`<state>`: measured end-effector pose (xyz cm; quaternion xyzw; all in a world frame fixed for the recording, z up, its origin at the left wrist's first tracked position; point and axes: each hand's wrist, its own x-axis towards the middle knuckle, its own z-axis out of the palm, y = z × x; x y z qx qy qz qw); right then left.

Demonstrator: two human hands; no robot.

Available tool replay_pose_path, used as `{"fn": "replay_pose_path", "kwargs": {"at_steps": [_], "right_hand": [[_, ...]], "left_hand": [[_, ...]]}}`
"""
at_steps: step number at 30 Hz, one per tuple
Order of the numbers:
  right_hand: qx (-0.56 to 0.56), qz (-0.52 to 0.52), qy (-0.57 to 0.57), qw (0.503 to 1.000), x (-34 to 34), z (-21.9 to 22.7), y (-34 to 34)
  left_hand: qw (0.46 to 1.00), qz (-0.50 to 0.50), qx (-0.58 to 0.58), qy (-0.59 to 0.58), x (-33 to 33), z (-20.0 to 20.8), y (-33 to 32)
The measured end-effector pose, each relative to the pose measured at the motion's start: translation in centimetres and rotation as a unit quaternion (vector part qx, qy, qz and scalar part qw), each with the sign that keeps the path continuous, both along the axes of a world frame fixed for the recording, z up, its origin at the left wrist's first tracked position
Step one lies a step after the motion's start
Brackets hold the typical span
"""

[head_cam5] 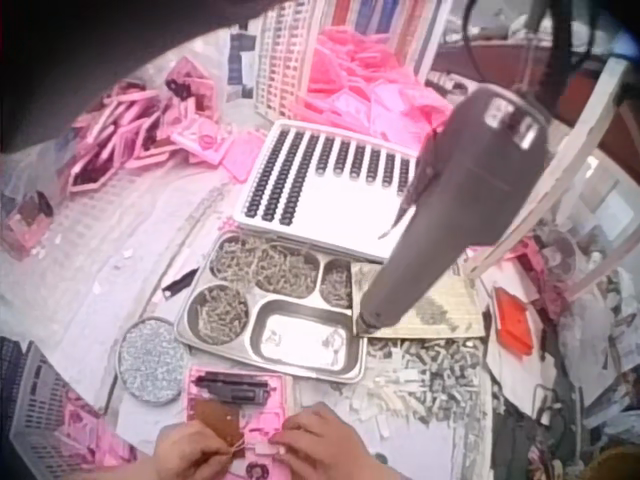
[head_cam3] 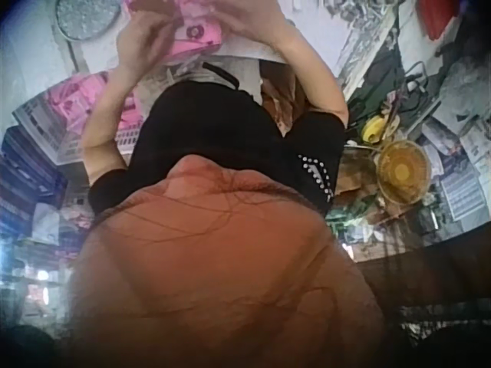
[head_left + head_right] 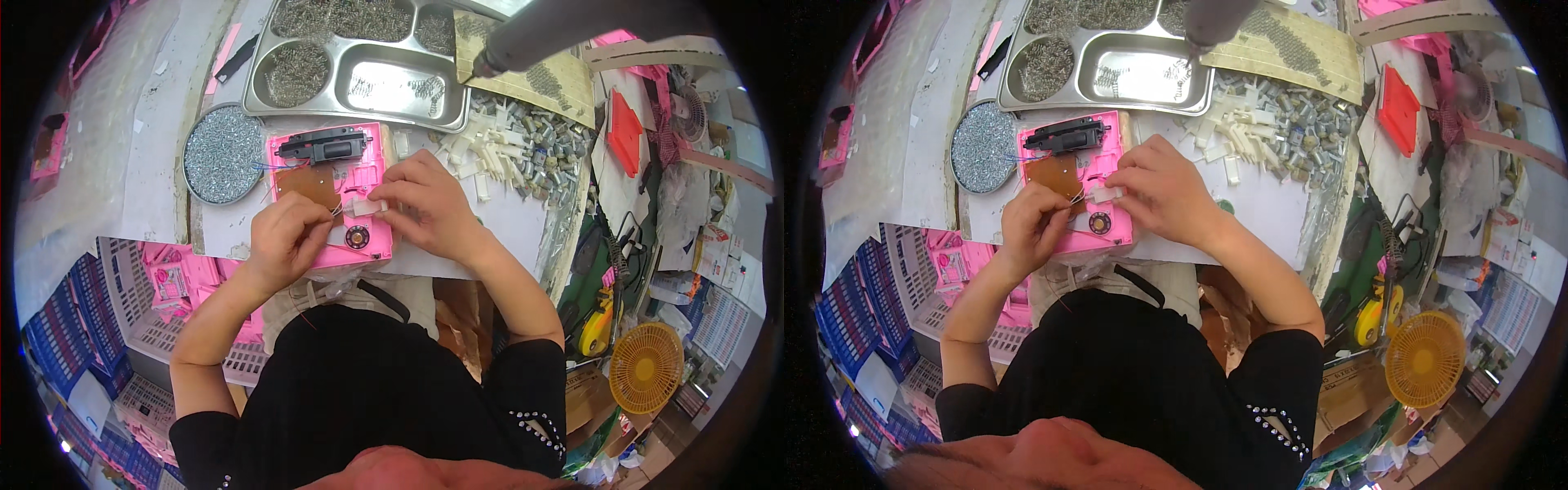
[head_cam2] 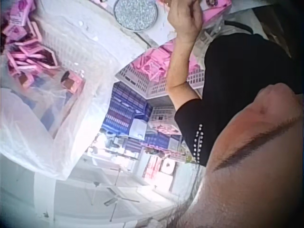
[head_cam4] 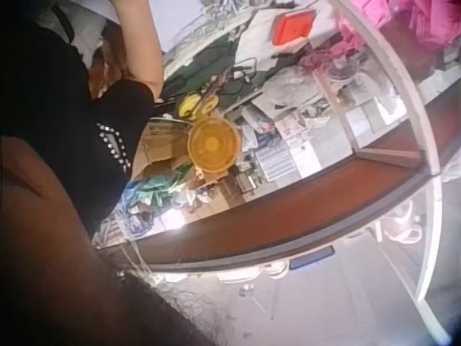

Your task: Assembling and soldering components inside a pink plastic toy housing.

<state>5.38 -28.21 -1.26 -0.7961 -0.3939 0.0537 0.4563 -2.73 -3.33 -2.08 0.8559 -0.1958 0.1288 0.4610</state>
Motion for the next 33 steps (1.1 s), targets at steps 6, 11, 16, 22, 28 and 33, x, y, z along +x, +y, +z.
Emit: {"fn": "replay_pose_path", "kwargs": {"at_steps": [6,11,16,22,28,33], "right_hand": [[-0.042,0.01,-0.032,0.999,-0.7,-0.2,1.3],[-0.078,-0.04,-0.077,0.993,-2.3,0.7,2.3],[-0.036,-0.023,-0.001,0.999,-4.1,0.5,0.4],[-0.183,-0.36,-0.117,0.907,5.5,2.0,-11.4],[-0.368,-0.4,-0.012,0.839,10.7,1.6,-12.0],[-0.406,-0.351,0.021,0.844,10.9,1.6,-12.4]], "left_hand": [[1.0,-0.001,0.008,0.004,0.1,0.0,0.3],[0.997,-0.045,0.064,-0.01,0.3,0.2,1.0],[0.99,-0.116,0.082,-0.022,0.3,0.2,2.2],[0.988,-0.124,0.076,-0.043,0.4,0.2,1.6],[0.991,-0.104,0.073,-0.036,0.1,0.0,1.4],[0.992,-0.092,0.086,-0.022,-0.2,0.4,1.4]]}}
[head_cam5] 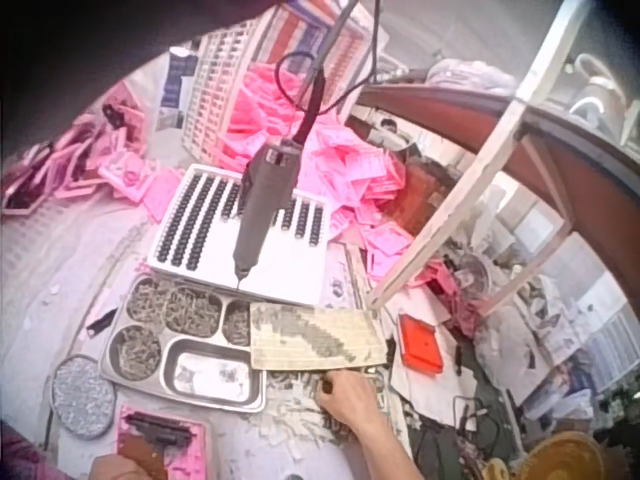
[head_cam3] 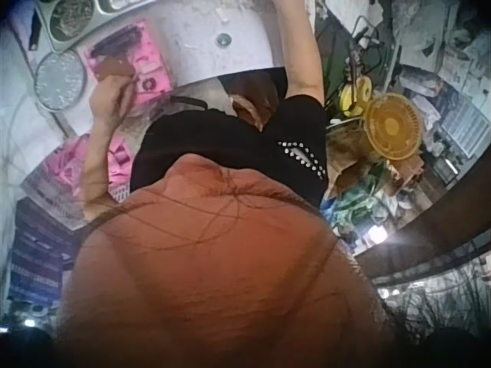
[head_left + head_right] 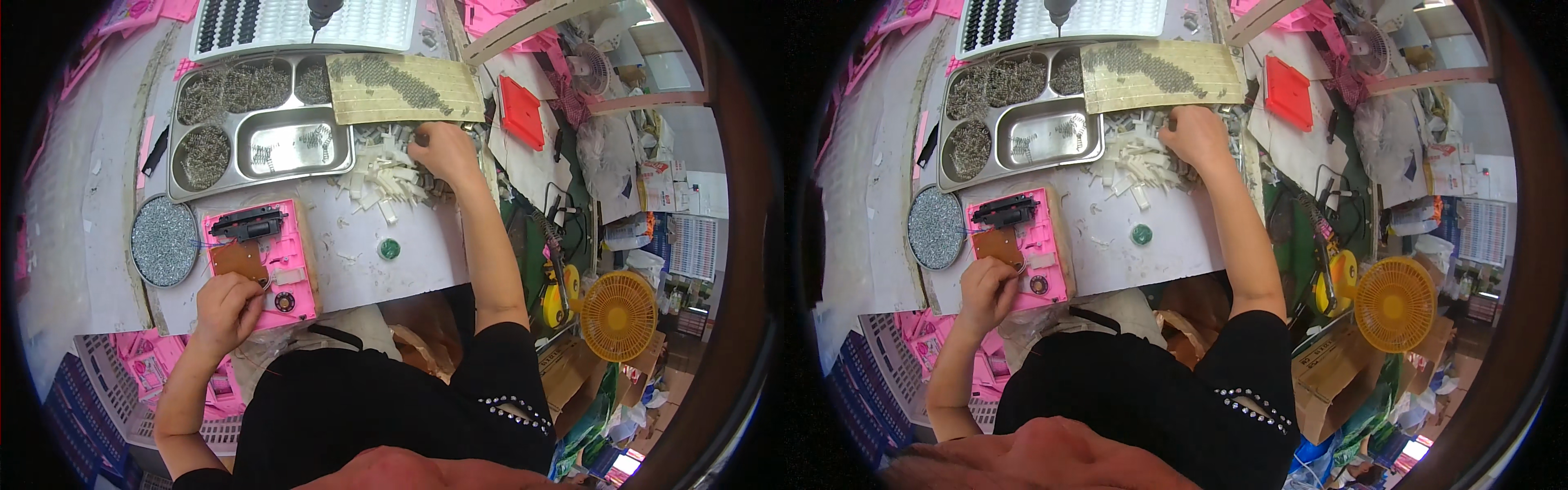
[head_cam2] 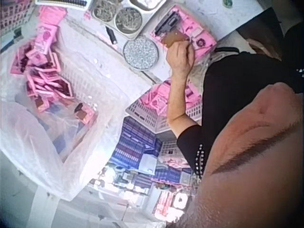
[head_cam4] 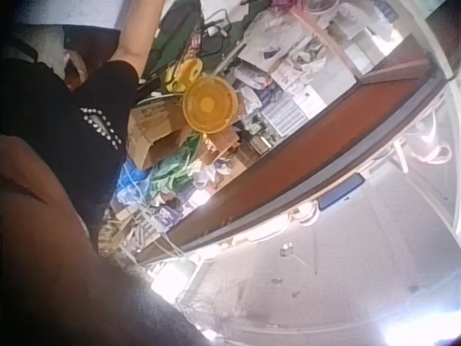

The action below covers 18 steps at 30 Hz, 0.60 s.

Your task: Assembling and soldering components inside a pink plastic toy housing.

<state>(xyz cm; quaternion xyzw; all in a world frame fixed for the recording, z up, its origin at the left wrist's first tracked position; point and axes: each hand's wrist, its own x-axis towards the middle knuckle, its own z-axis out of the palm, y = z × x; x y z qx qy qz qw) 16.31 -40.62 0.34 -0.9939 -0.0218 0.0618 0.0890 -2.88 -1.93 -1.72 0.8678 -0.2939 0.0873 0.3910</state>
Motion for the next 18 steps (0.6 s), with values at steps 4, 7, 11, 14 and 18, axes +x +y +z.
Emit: {"fn": "replay_pose_path", "kwargs": {"at_steps": [4,7,11,14,18], "right_hand": [[0.028,0.02,-0.01,0.999,0.1,-0.8,-1.5],[0.048,0.028,-0.059,0.997,-1.2,-1.0,-1.5],[0.312,0.126,-0.124,0.934,-6.0,1.9,0.9],[0.559,0.081,0.116,0.817,-10.2,3.4,3.8],[0.627,0.08,0.211,0.746,-14.0,3.3,3.7]], "left_hand": [[1.0,-0.026,0.0,0.015,0.6,0.6,-0.2],[0.999,0.008,-0.039,0.033,1.2,3.2,-1.4],[0.99,0.028,-0.045,0.128,3.1,6.2,-4.2],[0.986,-0.023,-0.056,0.155,6.0,6.9,-8.4],[0.942,-0.152,-0.058,0.294,8.4,6.9,-11.4]]}}
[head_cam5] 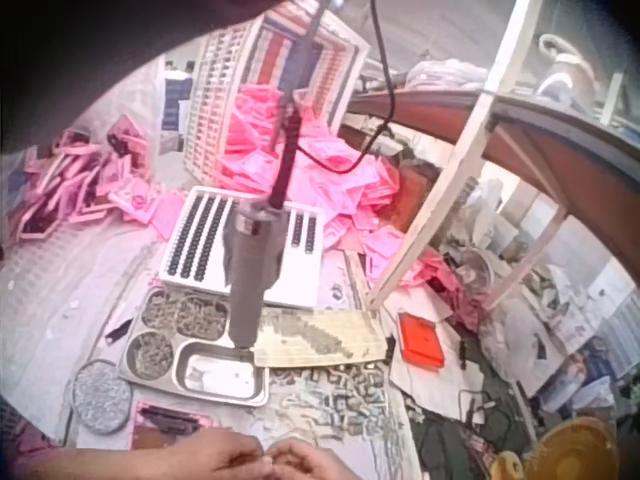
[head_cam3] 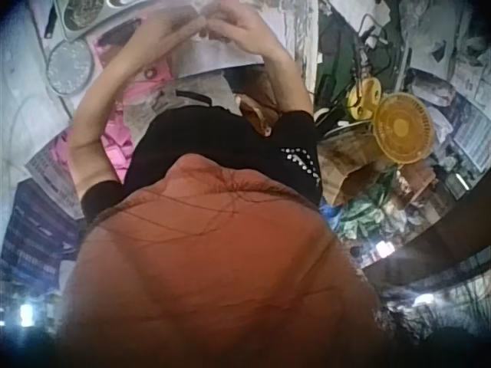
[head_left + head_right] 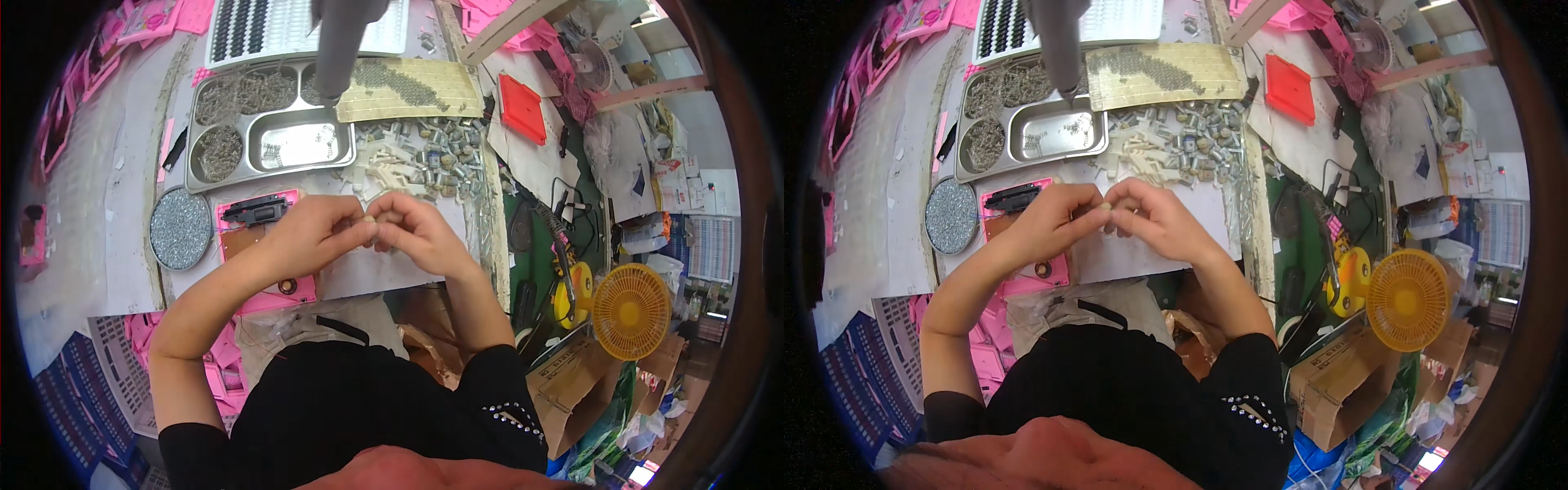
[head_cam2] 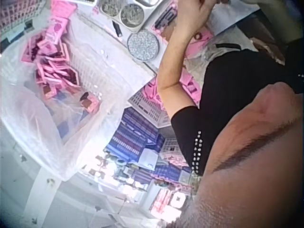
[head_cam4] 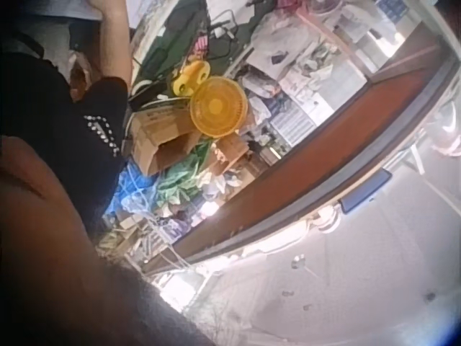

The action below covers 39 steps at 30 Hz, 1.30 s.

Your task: Assembling and soldering components inside a pink plastic toy housing.

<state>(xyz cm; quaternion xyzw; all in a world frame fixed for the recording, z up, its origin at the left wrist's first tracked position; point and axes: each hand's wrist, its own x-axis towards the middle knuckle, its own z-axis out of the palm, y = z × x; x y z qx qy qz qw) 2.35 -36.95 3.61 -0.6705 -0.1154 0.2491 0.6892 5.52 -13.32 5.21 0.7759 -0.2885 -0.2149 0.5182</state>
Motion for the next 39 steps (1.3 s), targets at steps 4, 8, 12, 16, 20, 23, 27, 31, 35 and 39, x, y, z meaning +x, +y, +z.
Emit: {"fn": "replay_pose_path", "kwargs": {"at_steps": [4,8,12,16,20,23,27,31,35,39], "right_hand": [[0.063,-0.031,0.045,0.997,-2.5,0.3,-1.6],[0.012,-0.023,-0.063,0.998,-3.4,0.1,-3.4],[0.013,-0.019,-0.065,0.998,-3.6,-0.7,-5.3],[0.191,-0.007,0.153,0.969,-4.3,-0.4,-6.8],[0.303,-0.071,0.124,0.942,-5.9,-3.1,-8.1],[0.344,-0.147,0.13,0.918,-5.4,-5.1,-7.4],[0.355,-0.183,0.127,0.908,-6.0,-4.7,-6.6],[0.305,-0.209,0.093,0.924,-8.1,-5.1,-8.0],[0.303,-0.223,0.112,0.92,-9.0,-6.4,-8.2],[0.301,-0.173,0.13,0.929,-7.3,-6.1,-6.2]], "left_hand": [[0.99,-0.042,-0.056,0.125,-0.6,-1.1,-1.0],[0.99,-0.09,-0.028,0.102,-0.4,-0.4,-2.7],[0.972,-0.163,-0.018,0.167,1.0,-0.2,-4.9],[0.944,-0.275,0.024,0.178,3.1,1.4,-7.6],[0.963,-0.246,0.043,0.101,9.2,1.0,-11.0],[0.982,-0.021,0.033,-0.185,14.2,-0.8,-14.4],[0.88,0.111,0.146,-0.439,19.9,-3.2,-16.6],[0.898,0.121,0.209,-0.367,22.4,-1.7,-12.6],[0.922,0.102,0.24,-0.287,20.1,-1.0,-7.9],[0.929,0.108,0.192,-0.298,18.4,-3.9,-7.6]]}}
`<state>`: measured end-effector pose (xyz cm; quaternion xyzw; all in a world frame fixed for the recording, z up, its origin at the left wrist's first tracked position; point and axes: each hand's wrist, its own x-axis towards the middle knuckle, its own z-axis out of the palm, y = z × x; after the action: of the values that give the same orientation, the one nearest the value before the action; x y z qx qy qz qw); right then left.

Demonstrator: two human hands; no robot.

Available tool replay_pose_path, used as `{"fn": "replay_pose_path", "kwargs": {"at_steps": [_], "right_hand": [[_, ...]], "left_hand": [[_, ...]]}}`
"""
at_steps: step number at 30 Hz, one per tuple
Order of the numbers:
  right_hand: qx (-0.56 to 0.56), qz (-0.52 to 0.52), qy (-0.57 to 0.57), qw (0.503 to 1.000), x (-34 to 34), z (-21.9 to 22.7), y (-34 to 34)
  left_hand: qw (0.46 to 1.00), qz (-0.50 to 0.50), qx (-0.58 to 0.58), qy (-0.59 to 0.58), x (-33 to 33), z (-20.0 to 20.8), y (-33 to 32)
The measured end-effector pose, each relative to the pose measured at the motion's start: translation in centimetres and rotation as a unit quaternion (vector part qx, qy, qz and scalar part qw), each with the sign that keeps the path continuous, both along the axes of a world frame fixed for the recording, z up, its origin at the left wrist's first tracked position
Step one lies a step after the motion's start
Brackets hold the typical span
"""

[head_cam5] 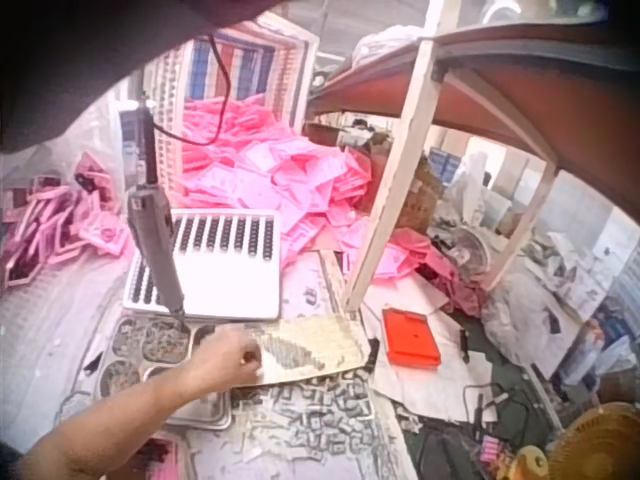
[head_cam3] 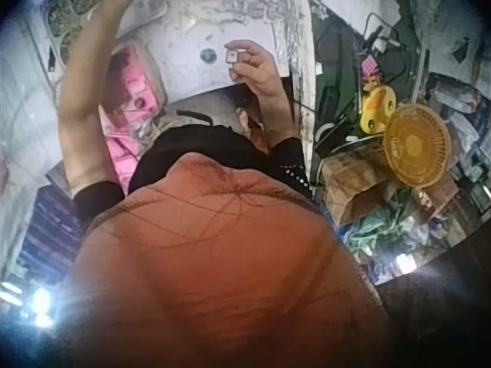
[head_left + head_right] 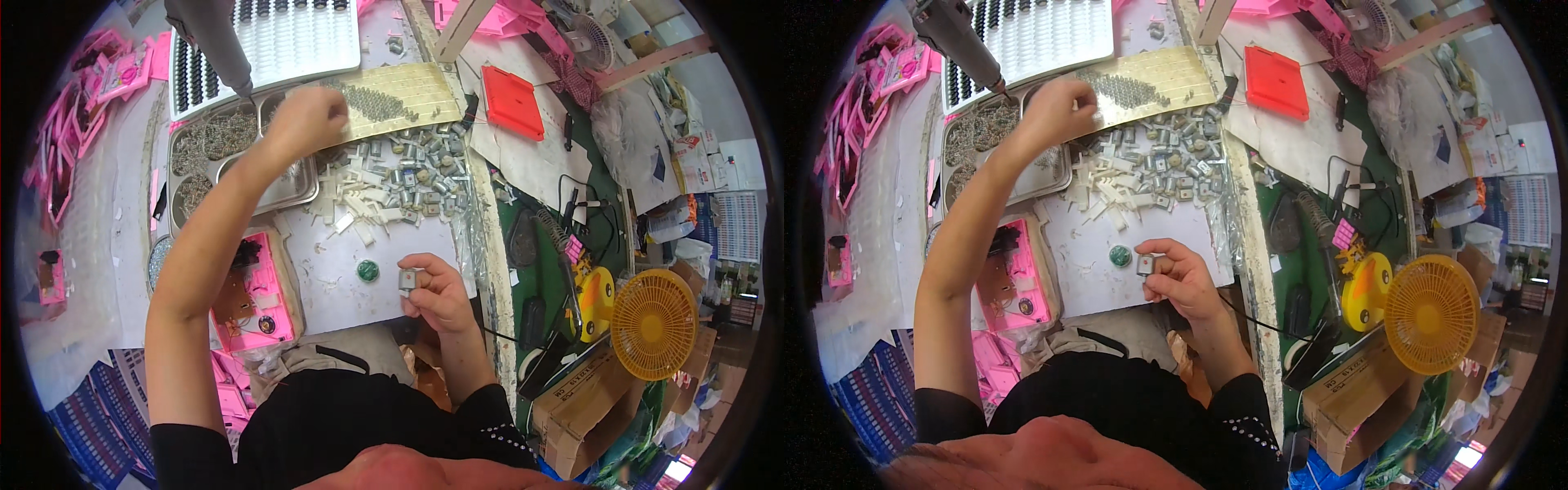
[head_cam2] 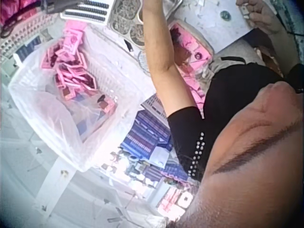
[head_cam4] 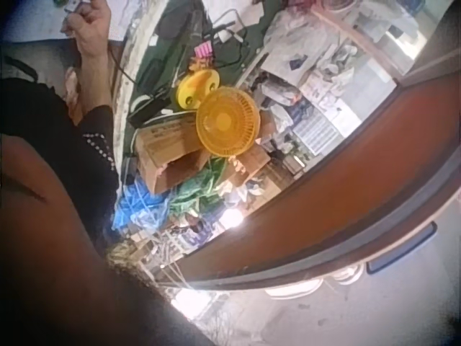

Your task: Assembling and soldering components inside a pink plastic toy housing.

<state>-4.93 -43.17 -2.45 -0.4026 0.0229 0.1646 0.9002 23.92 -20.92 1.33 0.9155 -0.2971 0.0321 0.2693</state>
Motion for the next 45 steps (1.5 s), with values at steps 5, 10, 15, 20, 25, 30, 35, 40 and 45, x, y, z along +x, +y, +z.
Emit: {"fn": "replay_pose_path", "kwargs": {"at_steps": [5,10,15,20,25,30,35,40,45], "right_hand": [[-0.015,0.021,-0.024,0.999,0.1,1.4,0.9],[-0.02,0.012,-0.017,1.0,-0.7,1.6,1.1],[-0.031,0.006,-0.009,0.999,-0.8,2.4,1.6],[-0.117,-0.015,-0.015,0.993,-0.7,3.1,1.4],[-0.402,-0.036,-0.065,0.912,0.4,1.1,1.8],[-0.549,0.018,-0.1,0.83,1.3,0.5,2.3],[-0.652,0.024,-0.171,0.739,2.6,0.8,3.8],[-0.726,-0.007,-0.184,0.663,2.5,-0.1,5.5],[-0.713,0.0,-0.109,0.693,2.7,1.0,6.0]], "left_hand": [[0.999,0.017,-0.012,-0.043,-1.0,-1.8,-2.9],[0.982,-0.02,0.024,-0.186,-0.5,-3.0,-3.1],[0.969,-0.061,0.032,-0.239,0.1,-4.0,-3.0],[0.958,-0.058,0.024,-0.28,0.7,-4.9,-3.3],[0.962,0.009,-0.199,-0.186,-0.7,-3.0,-2.5],[0.972,-0.072,-0.22,-0.038,-9.2,1.9,0.6],[0.971,-0.074,-0.228,0.003,-18.4,4.3,7.3],[0.949,-0.019,-0.243,0.201,-25.4,4.1,11.5],[0.943,0.004,-0.285,0.173,-28.9,1.4,12.2]]}}
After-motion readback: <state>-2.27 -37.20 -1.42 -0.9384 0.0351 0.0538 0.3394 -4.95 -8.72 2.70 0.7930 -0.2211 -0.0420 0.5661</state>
